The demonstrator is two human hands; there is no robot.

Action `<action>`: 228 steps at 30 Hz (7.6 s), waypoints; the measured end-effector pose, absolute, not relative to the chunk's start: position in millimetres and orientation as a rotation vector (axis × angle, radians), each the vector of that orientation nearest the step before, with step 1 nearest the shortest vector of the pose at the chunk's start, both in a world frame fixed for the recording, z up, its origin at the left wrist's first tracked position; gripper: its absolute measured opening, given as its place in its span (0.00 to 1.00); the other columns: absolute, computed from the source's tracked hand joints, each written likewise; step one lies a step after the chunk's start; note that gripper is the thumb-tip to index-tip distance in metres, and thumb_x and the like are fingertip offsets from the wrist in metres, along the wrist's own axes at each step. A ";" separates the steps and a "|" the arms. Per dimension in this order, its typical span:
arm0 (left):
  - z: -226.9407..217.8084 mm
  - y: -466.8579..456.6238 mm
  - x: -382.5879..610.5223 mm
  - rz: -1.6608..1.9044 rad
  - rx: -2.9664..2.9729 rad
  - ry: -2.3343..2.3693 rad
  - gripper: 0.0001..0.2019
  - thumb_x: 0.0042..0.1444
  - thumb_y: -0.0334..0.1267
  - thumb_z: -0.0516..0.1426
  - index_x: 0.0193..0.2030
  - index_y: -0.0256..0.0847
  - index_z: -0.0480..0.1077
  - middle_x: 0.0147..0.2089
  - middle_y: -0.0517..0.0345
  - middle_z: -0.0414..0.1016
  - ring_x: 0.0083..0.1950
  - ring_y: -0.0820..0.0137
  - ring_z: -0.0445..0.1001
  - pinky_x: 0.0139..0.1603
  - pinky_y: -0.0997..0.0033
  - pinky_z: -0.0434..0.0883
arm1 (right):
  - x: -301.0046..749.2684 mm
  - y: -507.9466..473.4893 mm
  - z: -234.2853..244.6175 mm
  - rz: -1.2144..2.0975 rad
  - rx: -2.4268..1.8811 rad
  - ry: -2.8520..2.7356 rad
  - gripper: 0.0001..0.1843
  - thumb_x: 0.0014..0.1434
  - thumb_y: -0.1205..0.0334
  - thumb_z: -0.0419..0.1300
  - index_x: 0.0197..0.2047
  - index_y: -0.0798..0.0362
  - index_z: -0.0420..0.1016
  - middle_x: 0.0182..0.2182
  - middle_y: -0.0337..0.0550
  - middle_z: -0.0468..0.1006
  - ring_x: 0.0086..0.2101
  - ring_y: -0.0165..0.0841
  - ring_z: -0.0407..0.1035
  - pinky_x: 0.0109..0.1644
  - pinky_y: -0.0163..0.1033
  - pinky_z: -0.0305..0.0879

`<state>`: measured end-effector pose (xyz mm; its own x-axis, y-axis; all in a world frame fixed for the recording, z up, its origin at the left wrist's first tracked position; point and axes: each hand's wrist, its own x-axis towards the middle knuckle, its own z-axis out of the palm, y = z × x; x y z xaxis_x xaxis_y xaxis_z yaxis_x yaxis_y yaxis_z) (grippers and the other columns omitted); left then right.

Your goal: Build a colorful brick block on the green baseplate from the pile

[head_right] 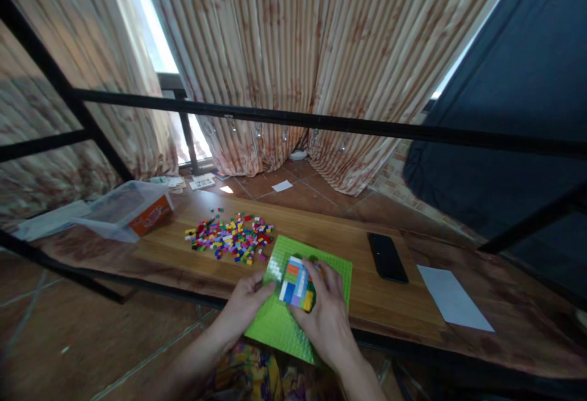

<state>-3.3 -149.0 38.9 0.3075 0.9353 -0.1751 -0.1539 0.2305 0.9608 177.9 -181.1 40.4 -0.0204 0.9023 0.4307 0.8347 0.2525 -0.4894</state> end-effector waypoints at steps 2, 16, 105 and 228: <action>17.9 -146.6 -6.1 0.937 1.148 1.007 0.16 0.51 0.37 0.58 0.46 0.34 0.73 0.42 0.50 0.80 0.42 0.65 0.77 0.47 0.65 0.72 | 186.2 -165.7 25.9 0.214 -1.701 -1.826 0.37 0.47 0.59 0.64 0.61 0.43 0.62 0.53 0.46 0.66 0.52 0.45 0.64 0.57 0.53 0.64; -13.2 -95.1 -117.7 1.248 1.709 1.913 0.18 0.57 0.41 0.54 0.54 0.39 0.68 0.55 0.44 0.71 0.58 0.58 0.70 0.60 0.54 0.66 | 208.7 -65.1 -19.3 0.258 -1.716 -1.969 0.35 0.48 0.57 0.64 0.60 0.47 0.64 0.62 0.50 0.58 0.61 0.51 0.54 0.64 0.56 0.52; 0.3 -18.0 -121.9 1.404 0.954 1.094 0.16 0.49 0.47 0.63 0.41 0.39 0.76 0.38 0.55 0.79 0.36 0.70 0.76 0.43 0.66 0.74 | 60.8 -63.3 2.5 0.588 -1.340 -1.501 0.14 0.63 0.56 0.54 0.47 0.49 0.75 0.44 0.46 0.78 0.46 0.37 0.71 0.54 0.47 0.67; -39.0 -28.8 59.1 0.867 1.845 1.141 0.25 0.56 0.26 0.46 0.61 0.37 0.65 0.62 0.47 0.66 0.62 0.65 0.65 0.67 0.63 0.60 | 229.6 -23.4 -14.2 0.835 -1.655 -1.528 0.15 0.49 0.54 0.64 0.40 0.50 0.79 0.39 0.42 0.81 0.40 0.36 0.73 0.49 0.45 0.67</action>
<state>59.1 -28.8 -39.0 0.3634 0.9205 0.1437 0.3851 -0.2889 0.8765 229.6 -23.4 -14.2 0.0862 0.9962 0.0123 0.5275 -0.0352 -0.8488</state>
